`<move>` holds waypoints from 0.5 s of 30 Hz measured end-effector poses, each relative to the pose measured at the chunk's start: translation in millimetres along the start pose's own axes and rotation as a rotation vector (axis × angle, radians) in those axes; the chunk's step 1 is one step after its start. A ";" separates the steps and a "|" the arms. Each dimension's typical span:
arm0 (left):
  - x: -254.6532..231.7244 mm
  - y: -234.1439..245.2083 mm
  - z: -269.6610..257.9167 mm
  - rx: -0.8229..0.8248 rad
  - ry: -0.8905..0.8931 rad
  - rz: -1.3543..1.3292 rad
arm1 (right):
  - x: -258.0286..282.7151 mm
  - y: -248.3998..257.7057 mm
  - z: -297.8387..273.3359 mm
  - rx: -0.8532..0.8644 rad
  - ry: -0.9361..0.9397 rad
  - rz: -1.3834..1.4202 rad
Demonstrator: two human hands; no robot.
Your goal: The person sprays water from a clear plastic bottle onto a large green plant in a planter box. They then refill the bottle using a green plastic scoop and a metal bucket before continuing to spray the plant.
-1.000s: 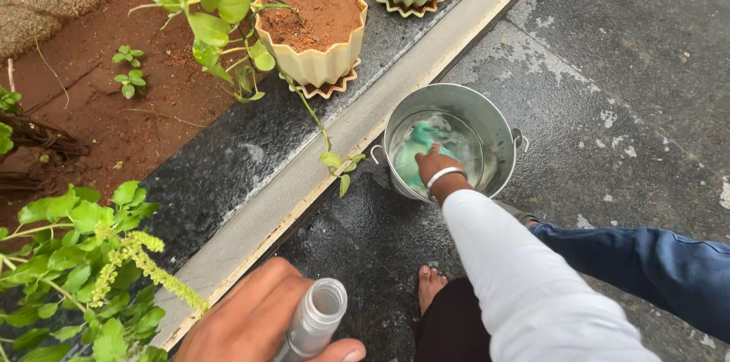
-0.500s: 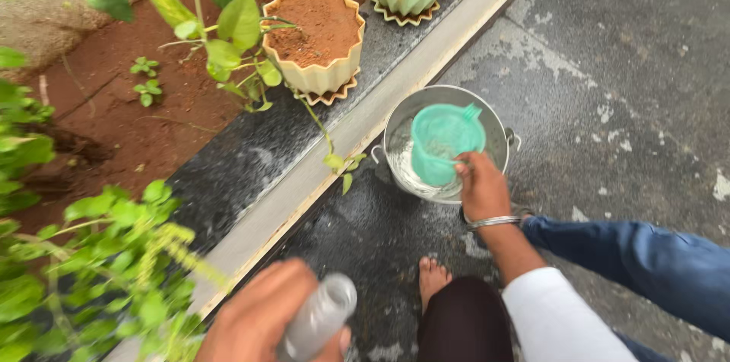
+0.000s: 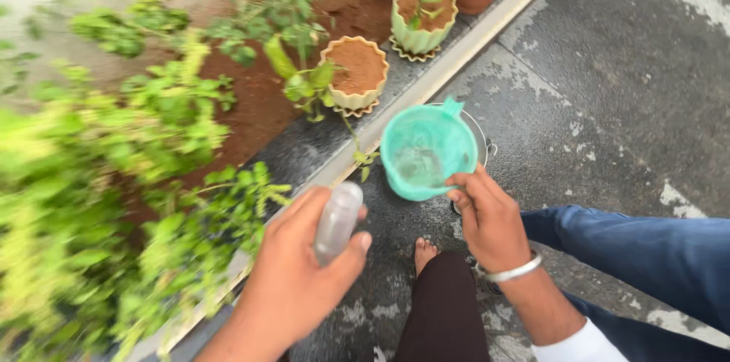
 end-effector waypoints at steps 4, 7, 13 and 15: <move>-31.6 40.7 -10.0 -0.095 -0.013 0.007 | 88.8 21.1 12.0 0.108 0.040 0.050; -56.0 76.7 -21.8 -0.097 -0.161 0.010 | 149.9 32.5 18.2 0.163 0.117 0.123; -84.1 138.8 -66.1 -0.151 -0.059 0.033 | 237.0 40.7 31.5 0.270 0.258 0.124; -91.2 153.0 -81.5 -0.208 -0.063 0.046 | 258.3 41.5 32.6 0.318 0.224 0.144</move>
Point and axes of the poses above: each hand's wrist, its own z-axis towards the middle knuckle, its own y-axis out of the back of the hand, x = y × z, the point moved 6 cm from there along z, towards the middle knuckle, and after that the axes turned 5 degrees about z, right-handed, at the moved point
